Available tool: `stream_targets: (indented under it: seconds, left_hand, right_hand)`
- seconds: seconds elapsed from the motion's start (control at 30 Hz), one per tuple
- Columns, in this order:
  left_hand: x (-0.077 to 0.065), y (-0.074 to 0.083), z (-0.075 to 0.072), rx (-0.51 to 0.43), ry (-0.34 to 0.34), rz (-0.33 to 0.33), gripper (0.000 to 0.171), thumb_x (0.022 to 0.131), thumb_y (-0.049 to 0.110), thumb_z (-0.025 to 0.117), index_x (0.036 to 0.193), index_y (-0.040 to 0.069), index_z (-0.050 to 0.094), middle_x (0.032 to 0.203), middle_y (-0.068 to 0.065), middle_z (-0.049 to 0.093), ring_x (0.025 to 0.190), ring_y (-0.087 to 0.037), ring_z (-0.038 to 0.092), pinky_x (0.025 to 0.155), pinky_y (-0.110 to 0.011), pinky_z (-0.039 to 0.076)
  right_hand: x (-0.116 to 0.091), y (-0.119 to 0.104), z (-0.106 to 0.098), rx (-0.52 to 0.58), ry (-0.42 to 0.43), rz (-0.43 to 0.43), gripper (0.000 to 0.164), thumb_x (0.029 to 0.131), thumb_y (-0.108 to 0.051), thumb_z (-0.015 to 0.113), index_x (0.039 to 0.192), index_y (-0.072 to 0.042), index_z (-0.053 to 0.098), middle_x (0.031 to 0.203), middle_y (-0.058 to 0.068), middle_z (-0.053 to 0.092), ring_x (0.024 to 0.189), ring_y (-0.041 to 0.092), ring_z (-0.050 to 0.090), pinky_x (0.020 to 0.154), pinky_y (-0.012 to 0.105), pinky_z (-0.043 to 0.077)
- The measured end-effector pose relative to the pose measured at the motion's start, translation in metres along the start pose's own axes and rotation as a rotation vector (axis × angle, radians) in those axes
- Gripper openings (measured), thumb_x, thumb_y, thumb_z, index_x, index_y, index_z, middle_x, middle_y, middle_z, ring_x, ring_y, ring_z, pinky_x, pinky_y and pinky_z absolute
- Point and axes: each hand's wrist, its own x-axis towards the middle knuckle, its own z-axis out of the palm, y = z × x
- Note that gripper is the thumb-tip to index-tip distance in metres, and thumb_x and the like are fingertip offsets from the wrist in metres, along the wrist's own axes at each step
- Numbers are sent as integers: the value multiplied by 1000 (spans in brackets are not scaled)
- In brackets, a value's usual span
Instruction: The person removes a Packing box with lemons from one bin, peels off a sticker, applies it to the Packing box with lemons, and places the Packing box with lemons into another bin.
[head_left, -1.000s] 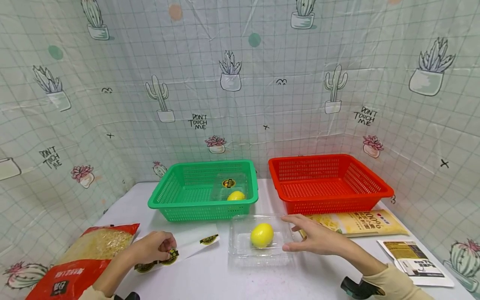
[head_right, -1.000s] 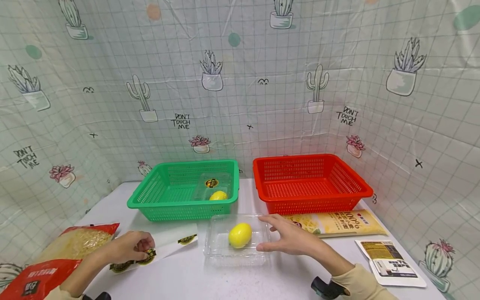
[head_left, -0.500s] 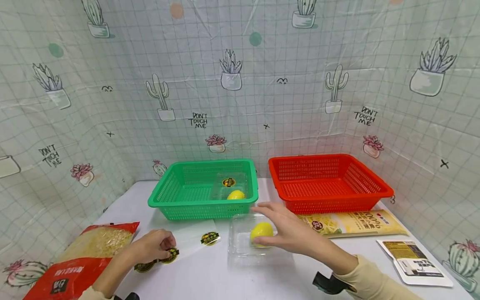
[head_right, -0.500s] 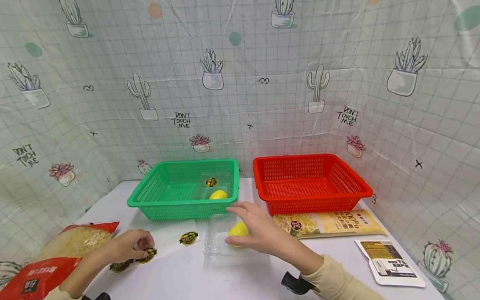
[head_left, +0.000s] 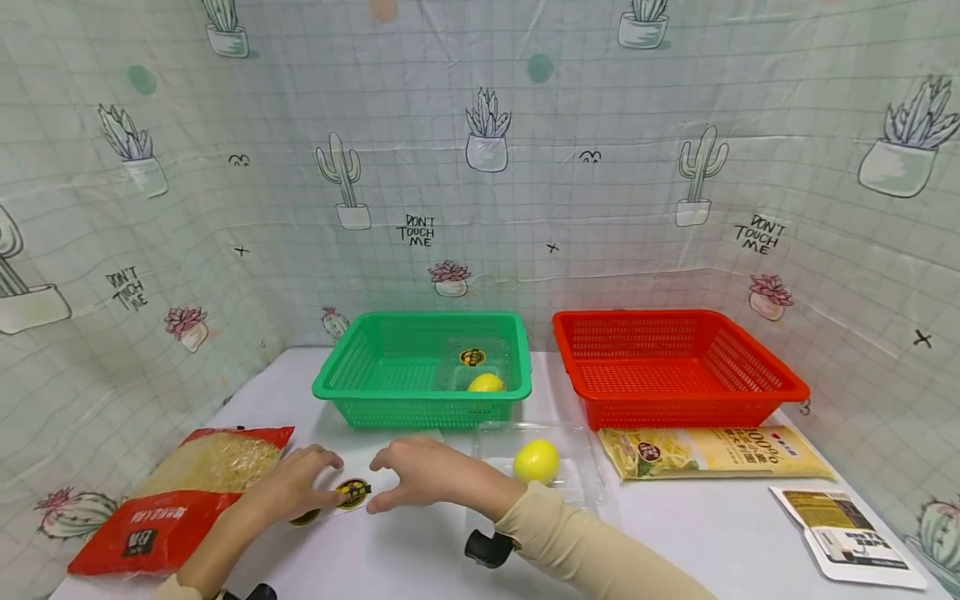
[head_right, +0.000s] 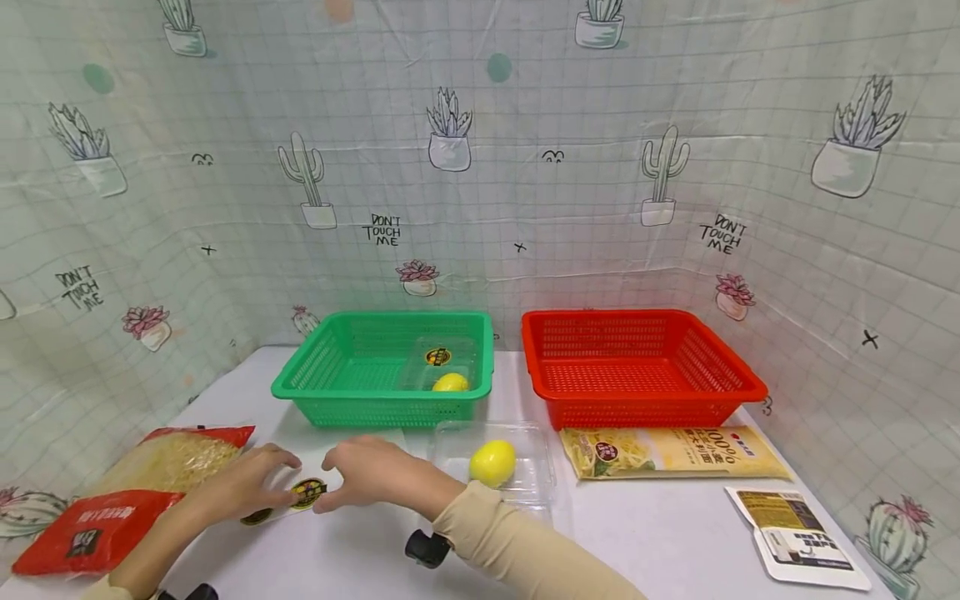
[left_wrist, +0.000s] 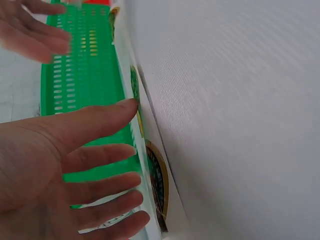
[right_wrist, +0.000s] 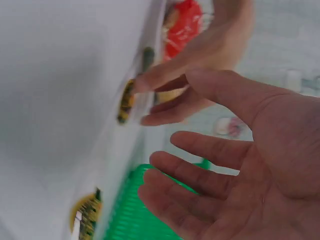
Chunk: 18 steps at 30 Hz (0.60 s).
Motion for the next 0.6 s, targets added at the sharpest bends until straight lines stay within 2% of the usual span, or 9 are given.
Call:
stream_targets:
  seconds: [0.07, 0.13, 0.27, 0.43, 0.6]
  left_hand:
    - [-3, -1, -2, 2, -14, -28, 47, 77, 26, 83, 113, 1, 67, 115, -15, 65, 110, -37, 58, 97, -55, 47]
    - [-4, -1, -4, -6, -64, -66, 54, 78, 29, 82, 120, -1, 64, 122, -19, 64, 116, -39, 56, 100, -57, 45]
    - [-3, 2, -6, -36, -166, -125, 68, 77, 35, 82, 129, -2, 59, 130, -20, 62, 120, -38, 56, 101, -59, 44]
    - [-2, 2, -6, -36, -186, -107, 70, 77, 35, 82, 131, -3, 59, 129, -21, 62, 113, -33, 59, 97, -57, 47]
    - [-2, 2, -5, -28, -190, -117, 67, 77, 34, 82, 129, -4, 60, 118, -18, 68, 94, -23, 59, 86, -48, 52]
  right_hand:
    - [15, -1, 9, 5, -12, 23, 50, 85, -46, 74, 123, -15, 68, 122, -7, 69, 116, 11, 61, 97, 25, 49]
    - [27, -1, 18, 18, -21, 63, 49, 84, -44, 75, 123, -16, 68, 123, -8, 69, 119, 11, 60, 98, 25, 48]
    - [45, 1, 32, 28, -20, 96, 55, 80, -42, 80, 127, -17, 66, 126, -6, 66, 122, 11, 58, 100, 23, 47]
    - [56, 4, 43, -9, -23, 109, 61, 77, -42, 82, 130, -20, 63, 130, -6, 64, 124, 10, 56, 103, 23, 45]
    - [57, 5, 47, -35, -4, 104, 57, 77, -43, 82, 128, -24, 66, 128, -8, 65, 123, 10, 57, 101, 24, 46]
